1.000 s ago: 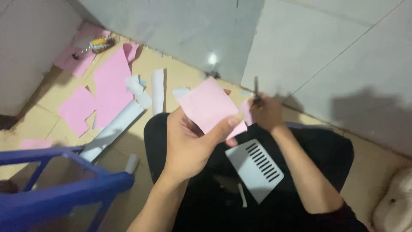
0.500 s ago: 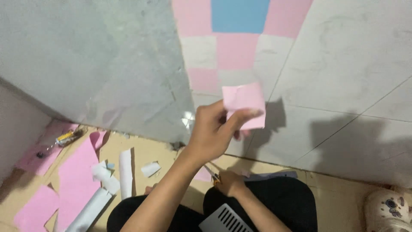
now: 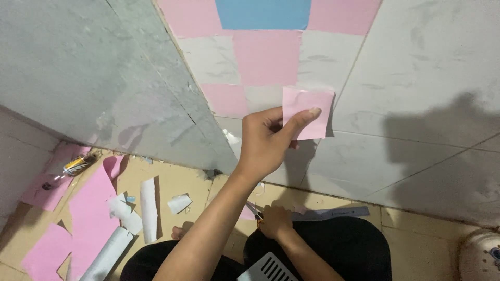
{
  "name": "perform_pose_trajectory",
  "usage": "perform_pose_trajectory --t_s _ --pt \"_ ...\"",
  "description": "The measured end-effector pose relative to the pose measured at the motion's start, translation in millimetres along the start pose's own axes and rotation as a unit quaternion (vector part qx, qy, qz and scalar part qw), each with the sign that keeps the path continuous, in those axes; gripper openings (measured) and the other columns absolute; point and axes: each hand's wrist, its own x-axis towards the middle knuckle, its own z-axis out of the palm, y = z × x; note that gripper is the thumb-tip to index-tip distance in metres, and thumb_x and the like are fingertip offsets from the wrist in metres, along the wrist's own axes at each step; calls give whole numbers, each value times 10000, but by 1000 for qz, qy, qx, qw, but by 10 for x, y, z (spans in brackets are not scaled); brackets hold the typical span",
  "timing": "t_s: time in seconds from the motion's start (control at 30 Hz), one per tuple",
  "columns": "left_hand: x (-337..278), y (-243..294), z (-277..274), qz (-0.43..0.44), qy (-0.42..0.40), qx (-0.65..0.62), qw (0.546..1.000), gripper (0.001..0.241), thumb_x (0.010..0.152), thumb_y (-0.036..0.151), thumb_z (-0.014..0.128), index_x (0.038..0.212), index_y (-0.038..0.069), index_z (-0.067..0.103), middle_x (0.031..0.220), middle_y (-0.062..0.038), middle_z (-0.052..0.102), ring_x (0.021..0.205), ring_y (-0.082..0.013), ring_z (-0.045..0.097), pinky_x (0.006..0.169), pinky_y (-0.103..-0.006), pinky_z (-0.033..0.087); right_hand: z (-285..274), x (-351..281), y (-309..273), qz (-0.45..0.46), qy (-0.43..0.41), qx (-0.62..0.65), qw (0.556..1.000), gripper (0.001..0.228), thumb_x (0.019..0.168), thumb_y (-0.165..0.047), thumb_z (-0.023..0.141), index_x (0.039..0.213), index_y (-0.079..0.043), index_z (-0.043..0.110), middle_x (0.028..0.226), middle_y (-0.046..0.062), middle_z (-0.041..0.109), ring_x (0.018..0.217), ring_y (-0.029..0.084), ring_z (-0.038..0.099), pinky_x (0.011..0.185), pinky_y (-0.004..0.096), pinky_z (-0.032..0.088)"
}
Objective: Cutting small squares of colored adhesive paper and sticking them onto a tiled wall to create a decorative pattern.
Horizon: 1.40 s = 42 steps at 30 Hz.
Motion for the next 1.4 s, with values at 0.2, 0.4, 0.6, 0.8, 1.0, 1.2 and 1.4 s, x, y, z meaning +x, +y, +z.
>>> perform_pose_trajectory --t_s 0.2,0.4,0.6,0.8,1.0,1.2,1.4 --pt "76 -12 26 -10 17 -18 1000 457 845 250 786 477 61 592 419 37 442 388 -43 396 394 -212 509 -132 -72 -57 4 4 42 999 194 796 -287 666 869 -121 733 850 135 707 719 373 665 677 466 521" --pt "134 -79 5 8 5 -14 1000 496 872 205 795 449 72 574 410 41 473 364 -41 421 360 -187 378 -255 -111 -88 3 -29 -14 999 435 912 -379 688 1146 -26 587 1055 164 596 947 315 585 802 457 484" --pt "158 -79 0 -8 -5 -65 998 418 854 125 805 492 11 629 437 -15 560 383 -78 544 360 -189 412 -1679 -944 25 24 187 169 967 131 808 -327 680 903 -238 696 719 -7 743 645 274 692 601 438 524" --pt "166 -86 15 -29 1 -65 997 396 848 123 818 503 23 651 429 4 546 389 -65 550 354 -190 423 -2847 -1534 96 -137 619 -18 773 197 868 -81 727 1062 -61 705 1232 134 676 1195 313 608 1118 461 387" --pt "168 -134 -37 -16 -9 -61 998 219 862 105 777 726 -67 778 508 -42 634 435 -52 519 396 -171 394 -3132 -1044 544 -220 538 -281 764 851 1193 -695 611 1670 10 612 1720 115 185 1490 562 -51 1159 757 -149" --pt "174 -145 -48 8 -22 -47 999 232 863 124 792 682 -18 758 508 -69 664 415 -56 554 371 -163 403 -3205 -1134 671 -161 516 -352 764 977 1155 -919 634 1714 -118 644 1759 60 304 1548 429 -68 1203 668 -289" --pt "123 -251 -161 21 -83 -18 996 158 830 98 804 923 -29 796 668 -75 738 531 -47 567 459 -162 427 -3251 -1108 719 -247 532 -301 752 896 1280 -761 627 1669 27 801 1760 127 383 1540 468 -6 1109 773 -207"
